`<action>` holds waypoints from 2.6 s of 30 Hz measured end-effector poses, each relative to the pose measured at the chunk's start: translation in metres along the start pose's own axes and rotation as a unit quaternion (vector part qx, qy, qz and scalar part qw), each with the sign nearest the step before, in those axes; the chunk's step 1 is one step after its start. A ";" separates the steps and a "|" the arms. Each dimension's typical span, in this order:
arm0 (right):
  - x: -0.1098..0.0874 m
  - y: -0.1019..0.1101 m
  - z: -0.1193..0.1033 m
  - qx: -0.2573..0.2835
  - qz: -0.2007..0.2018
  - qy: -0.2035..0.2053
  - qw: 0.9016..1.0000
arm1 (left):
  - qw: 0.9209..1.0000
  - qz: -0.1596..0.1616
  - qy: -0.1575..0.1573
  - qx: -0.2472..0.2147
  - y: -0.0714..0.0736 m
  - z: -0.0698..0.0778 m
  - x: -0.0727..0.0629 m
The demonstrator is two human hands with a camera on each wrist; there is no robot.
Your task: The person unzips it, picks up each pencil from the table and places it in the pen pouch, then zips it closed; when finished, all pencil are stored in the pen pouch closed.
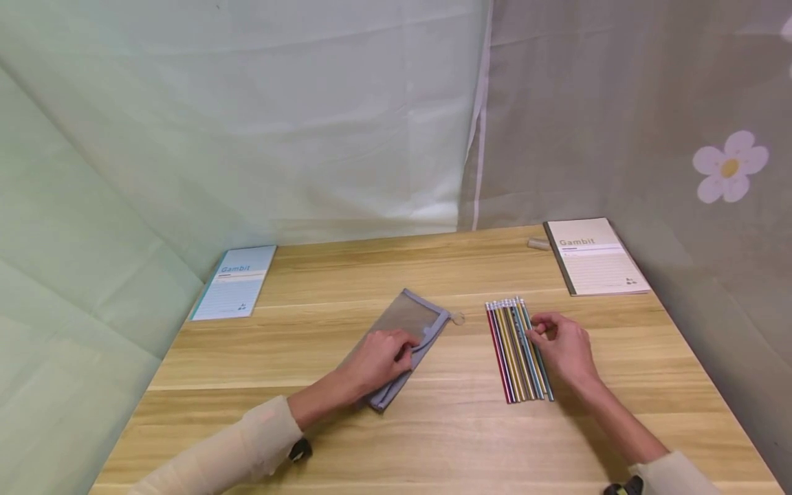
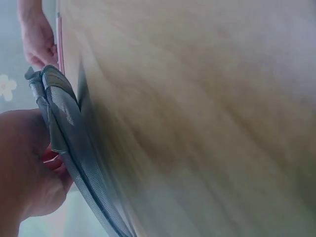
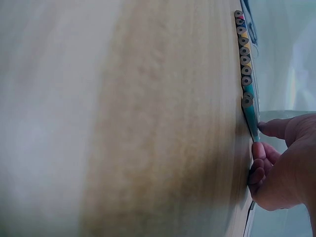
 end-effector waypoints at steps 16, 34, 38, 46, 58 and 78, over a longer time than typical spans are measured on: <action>0.001 -0.002 0.000 -0.003 0.003 0.007 1.000 | 0.989 -0.059 0.066 -0.121 0.000 -0.010 0.001; 0.003 -0.001 0.001 -0.006 -0.001 0.010 1.000 | 0.976 0.006 0.093 -0.196 -0.003 -0.017 -0.004; 0.002 0.000 0.001 -0.007 -0.003 0.006 1.000 | 0.961 -0.002 0.125 -0.247 -0.004 -0.022 -0.005; 0.002 0.001 0.000 -0.002 -0.013 0.000 1.000 | 0.943 -0.005 0.164 -0.289 -0.003 -0.030 -0.005; 0.006 0.001 0.001 -0.011 0.000 0.006 1.000 | 0.912 -0.004 0.199 -0.359 -0.006 -0.036 -0.005; 0.010 0.004 0.002 -0.049 0.024 -0.014 0.998 | 0.891 -0.010 0.231 -0.391 -0.008 -0.040 -0.008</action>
Point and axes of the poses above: each hand's wrist, its own x-axis towards the middle knuckle, its own y-axis out of the back of the hand, z = x × y, the point moved 4 cm from there along x, towards the middle knuckle, and after that the axes turned 4 degrees about -x, right-handed, at the moved point
